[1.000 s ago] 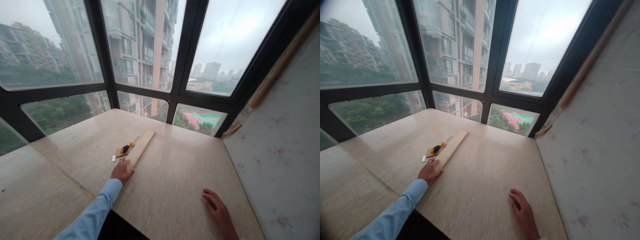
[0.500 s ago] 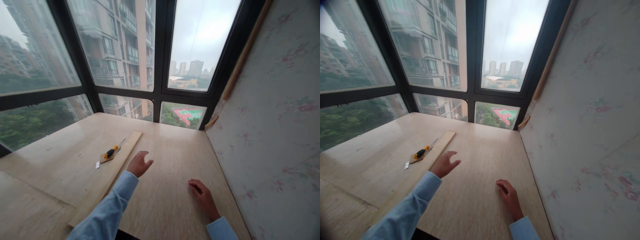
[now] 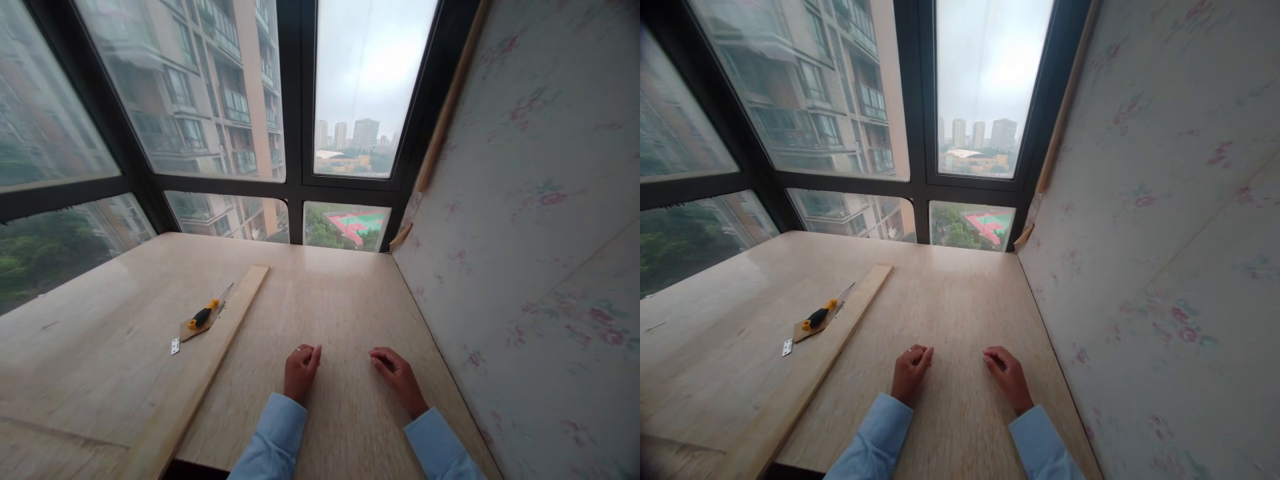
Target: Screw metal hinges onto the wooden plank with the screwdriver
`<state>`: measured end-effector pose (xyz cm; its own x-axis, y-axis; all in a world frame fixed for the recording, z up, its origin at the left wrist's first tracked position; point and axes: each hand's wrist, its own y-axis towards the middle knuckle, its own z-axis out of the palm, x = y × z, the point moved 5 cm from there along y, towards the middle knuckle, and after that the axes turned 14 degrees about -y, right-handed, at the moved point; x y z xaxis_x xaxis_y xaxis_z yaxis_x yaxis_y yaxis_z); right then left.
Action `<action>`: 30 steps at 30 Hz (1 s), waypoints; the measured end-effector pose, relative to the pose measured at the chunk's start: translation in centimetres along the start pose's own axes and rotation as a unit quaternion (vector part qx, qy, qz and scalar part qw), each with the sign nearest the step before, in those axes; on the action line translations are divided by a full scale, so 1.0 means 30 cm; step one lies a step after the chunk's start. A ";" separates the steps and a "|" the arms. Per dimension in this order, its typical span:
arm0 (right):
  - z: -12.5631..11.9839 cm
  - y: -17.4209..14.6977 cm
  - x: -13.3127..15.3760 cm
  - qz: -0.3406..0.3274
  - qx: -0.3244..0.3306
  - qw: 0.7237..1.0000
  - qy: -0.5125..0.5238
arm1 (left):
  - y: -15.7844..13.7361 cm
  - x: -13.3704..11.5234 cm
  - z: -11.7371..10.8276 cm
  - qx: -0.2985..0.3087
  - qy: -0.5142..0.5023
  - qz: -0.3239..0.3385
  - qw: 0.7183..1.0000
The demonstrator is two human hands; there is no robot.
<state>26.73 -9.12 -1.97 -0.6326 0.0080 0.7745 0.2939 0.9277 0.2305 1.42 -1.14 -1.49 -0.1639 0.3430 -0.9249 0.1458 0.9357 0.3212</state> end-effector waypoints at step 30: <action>-0.008 -0.016 0.021 -0.022 0.020 1.000 -0.010 | -0.020 0.002 0.007 0.030 0.043 -0.004 0.999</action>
<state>26.35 -9.65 -1.46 -0.6586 -0.0255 0.7521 0.2366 0.9417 0.2391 1.52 -1.70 -1.79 -0.2484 0.3442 -0.9054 0.2017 0.9327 0.2992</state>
